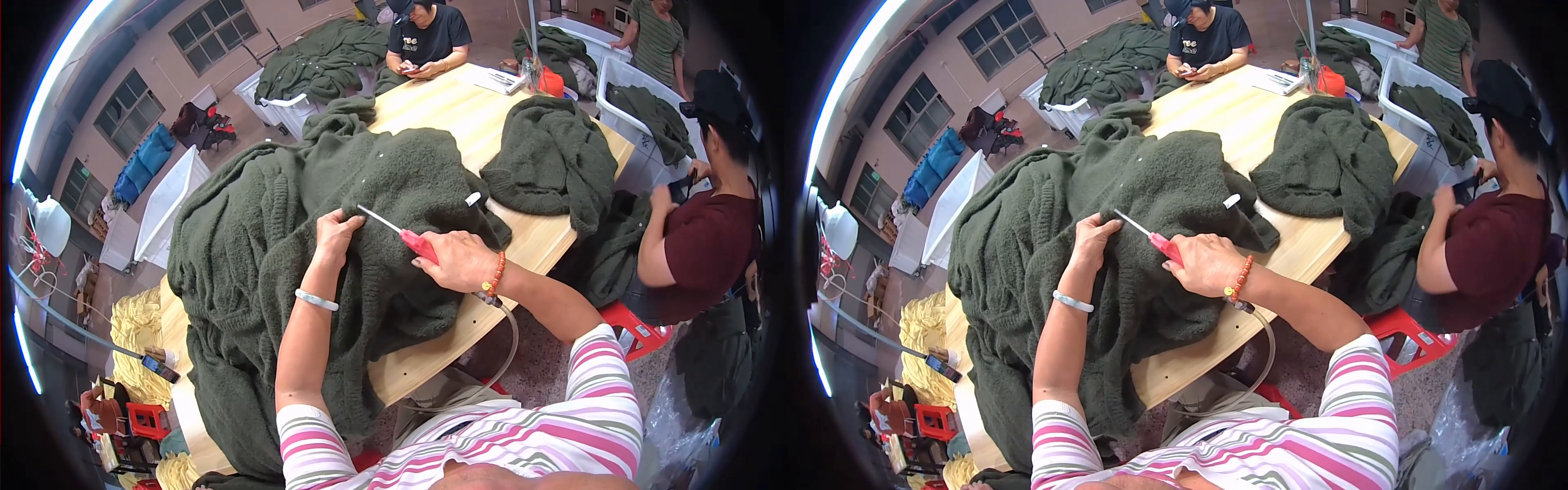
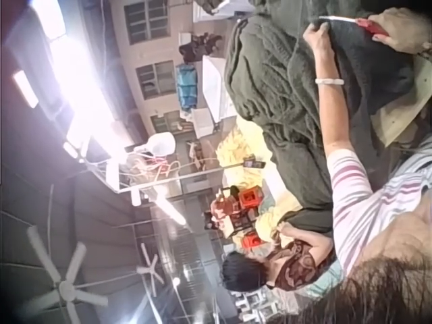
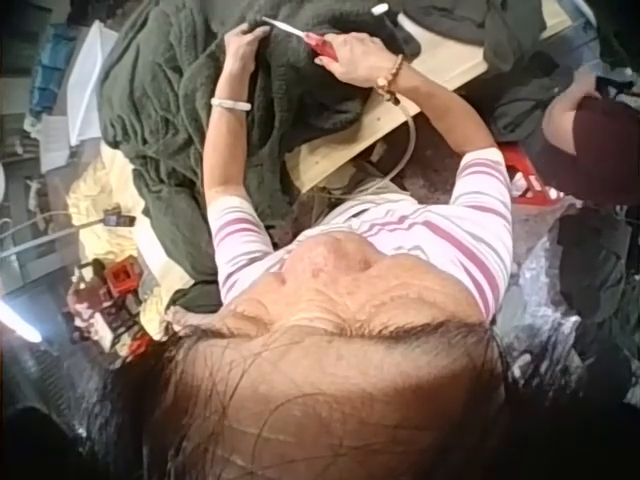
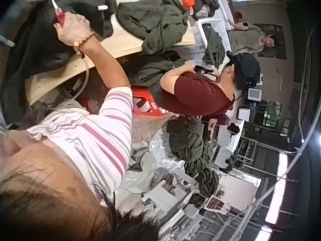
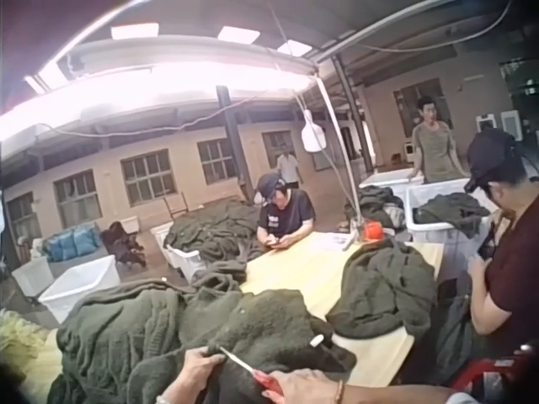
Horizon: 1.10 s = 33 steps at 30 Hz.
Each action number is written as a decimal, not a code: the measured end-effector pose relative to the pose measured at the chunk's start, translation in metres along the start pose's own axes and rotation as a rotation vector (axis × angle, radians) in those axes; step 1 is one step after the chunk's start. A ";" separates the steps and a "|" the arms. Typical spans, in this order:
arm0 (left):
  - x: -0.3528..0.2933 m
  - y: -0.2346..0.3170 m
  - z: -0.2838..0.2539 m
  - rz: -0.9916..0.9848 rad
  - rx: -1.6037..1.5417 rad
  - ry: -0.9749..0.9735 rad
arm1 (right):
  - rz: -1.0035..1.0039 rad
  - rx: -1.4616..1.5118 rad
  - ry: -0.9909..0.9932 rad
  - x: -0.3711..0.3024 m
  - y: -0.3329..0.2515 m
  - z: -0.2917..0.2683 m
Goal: Trim loose threads from green knitted garments using small hand-held thread nippers.
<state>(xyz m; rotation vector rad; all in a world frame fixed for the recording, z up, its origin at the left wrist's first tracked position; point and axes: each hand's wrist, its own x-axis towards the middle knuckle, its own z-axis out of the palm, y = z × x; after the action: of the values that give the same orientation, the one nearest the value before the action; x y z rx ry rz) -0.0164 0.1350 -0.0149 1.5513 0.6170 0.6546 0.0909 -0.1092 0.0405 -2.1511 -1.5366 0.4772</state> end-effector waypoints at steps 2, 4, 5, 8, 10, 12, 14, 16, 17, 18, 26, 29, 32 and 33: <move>0.000 0.000 -0.001 0.000 0.017 -0.003 | -0.031 -0.019 0.013 0.000 0.004 0.007; 0.002 -0.004 -0.007 0.037 -0.019 -0.012 | -0.083 0.049 -0.035 -0.003 0.005 0.006; 0.003 0.000 -0.012 -0.039 0.017 -0.048 | -0.053 0.066 -0.008 -0.006 0.005 0.001; 0.015 0.008 -0.019 -0.001 0.004 -0.176 | -0.024 0.134 0.094 -0.012 0.016 -0.004; 0.019 0.034 0.000 -0.113 -0.172 -0.172 | -0.057 0.161 0.183 -0.013 0.030 -0.001; 0.033 0.040 0.000 -0.137 -0.198 -0.122 | -0.047 0.150 0.203 -0.013 0.030 -0.005; 0.042 0.043 0.005 -0.102 -0.144 -0.116 | -0.051 0.150 0.221 -0.010 0.031 -0.007; 0.050 0.043 0.010 -0.067 -0.090 -0.114 | -0.012 0.137 0.209 -0.007 0.031 -0.010; 0.054 0.039 0.008 -0.077 -0.061 -0.104 | -0.012 0.139 0.214 -0.004 0.032 -0.010; 0.058 0.034 0.006 -0.087 -0.031 -0.093 | -0.018 0.112 0.189 0.000 0.034 -0.009; 0.050 0.018 0.002 -0.008 -0.058 -0.024 | 0.002 0.017 0.061 0.012 0.029 -0.018; 0.046 0.017 0.002 0.020 -0.088 -0.013 | 0.004 0.028 0.000 0.010 0.021 -0.024; 0.045 0.018 0.001 0.005 -0.145 -0.033 | 0.010 0.034 0.006 0.013 0.024 -0.021; 0.045 0.017 0.002 0.004 -0.143 -0.038 | 0.017 0.022 0.045 0.014 0.027 -0.020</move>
<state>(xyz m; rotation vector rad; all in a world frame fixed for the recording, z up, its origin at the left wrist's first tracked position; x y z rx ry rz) 0.0162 0.1642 0.0043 1.4293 0.5273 0.6566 0.1271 -0.1063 0.0425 -2.1451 -1.4834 0.4467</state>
